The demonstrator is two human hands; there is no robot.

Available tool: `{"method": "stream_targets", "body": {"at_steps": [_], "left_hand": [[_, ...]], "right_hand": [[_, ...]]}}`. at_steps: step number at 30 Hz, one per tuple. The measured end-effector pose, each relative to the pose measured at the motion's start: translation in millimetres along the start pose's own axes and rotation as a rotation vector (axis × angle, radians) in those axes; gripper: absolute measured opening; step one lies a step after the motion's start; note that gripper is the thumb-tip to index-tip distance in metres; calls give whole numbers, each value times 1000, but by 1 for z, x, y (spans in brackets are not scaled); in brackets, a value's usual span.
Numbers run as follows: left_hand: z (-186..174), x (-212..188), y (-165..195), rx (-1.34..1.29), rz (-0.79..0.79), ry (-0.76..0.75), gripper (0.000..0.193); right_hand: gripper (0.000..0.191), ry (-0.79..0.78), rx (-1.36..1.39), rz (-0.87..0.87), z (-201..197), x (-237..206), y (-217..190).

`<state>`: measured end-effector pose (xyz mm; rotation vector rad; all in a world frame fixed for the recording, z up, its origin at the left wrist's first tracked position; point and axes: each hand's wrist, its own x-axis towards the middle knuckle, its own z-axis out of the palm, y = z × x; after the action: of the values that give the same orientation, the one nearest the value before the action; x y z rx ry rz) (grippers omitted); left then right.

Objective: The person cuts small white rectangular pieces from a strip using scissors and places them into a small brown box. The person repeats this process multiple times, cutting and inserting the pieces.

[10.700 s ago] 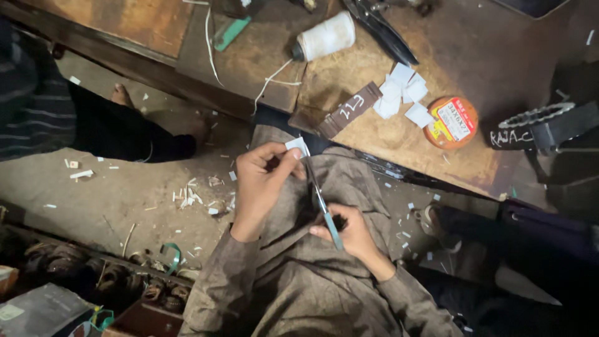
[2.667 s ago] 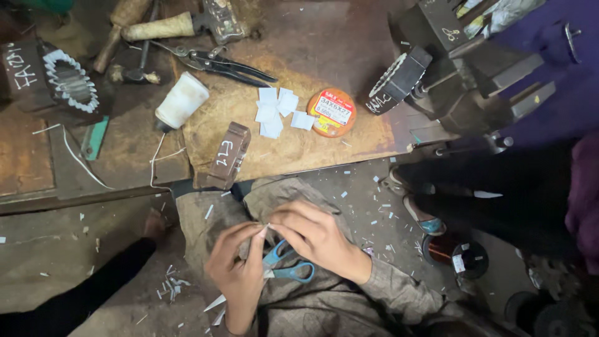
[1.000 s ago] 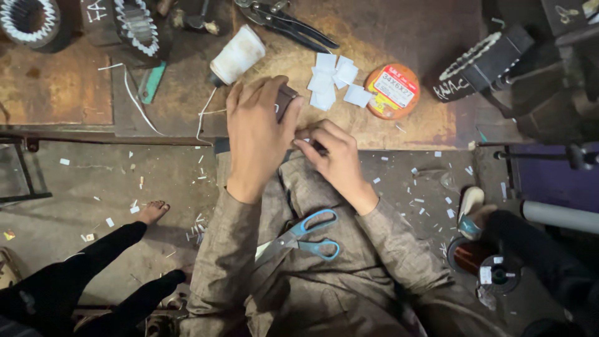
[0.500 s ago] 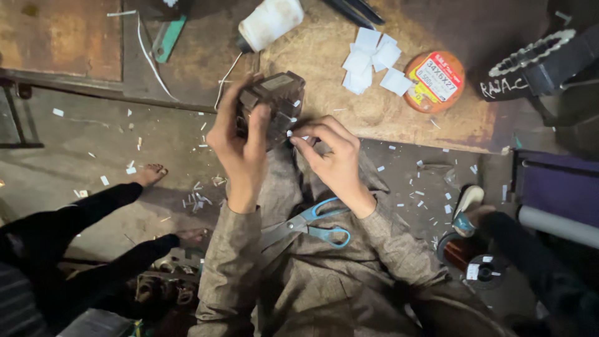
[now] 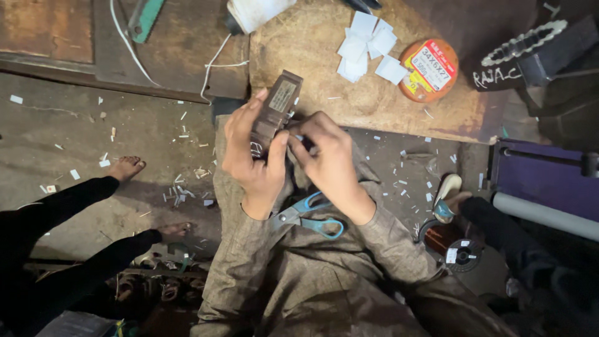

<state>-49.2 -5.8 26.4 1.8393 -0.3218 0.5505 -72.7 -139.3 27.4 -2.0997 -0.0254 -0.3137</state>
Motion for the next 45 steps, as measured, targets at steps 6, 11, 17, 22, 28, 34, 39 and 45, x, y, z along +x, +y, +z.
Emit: {"method": "stream_targets", "body": {"at_steps": [6,11,17,22,28,34,39,45], "left_hand": [[2,-7,0,69,30,0,46],[0,-9,-10,-66,-19,15,43],[1,-11,-17,-41,-4,18,44],[3,-9,-24,-186,-45,75,45],[-6,-11,-26,-130,-68,30,47],[-6,-9,-30,-195,-61,37,48],[-9,-8,-30,-152,-72,25,49],[-11,3,-23,-135,-15,26,51]], "right_hand": [[18,-37,-44,-33,-10,6,4],[26,46,39,-23,-4,-12,6],[18,67,7,4,5,-15,17],[25,104,80,-18,2,-16,15],[12,31,48,1,9,-8,13],[12,58,55,-13,9,-8,14],[12,16,43,-28,12,-4,15],[14,9,43,-34,11,-1,16]]}}
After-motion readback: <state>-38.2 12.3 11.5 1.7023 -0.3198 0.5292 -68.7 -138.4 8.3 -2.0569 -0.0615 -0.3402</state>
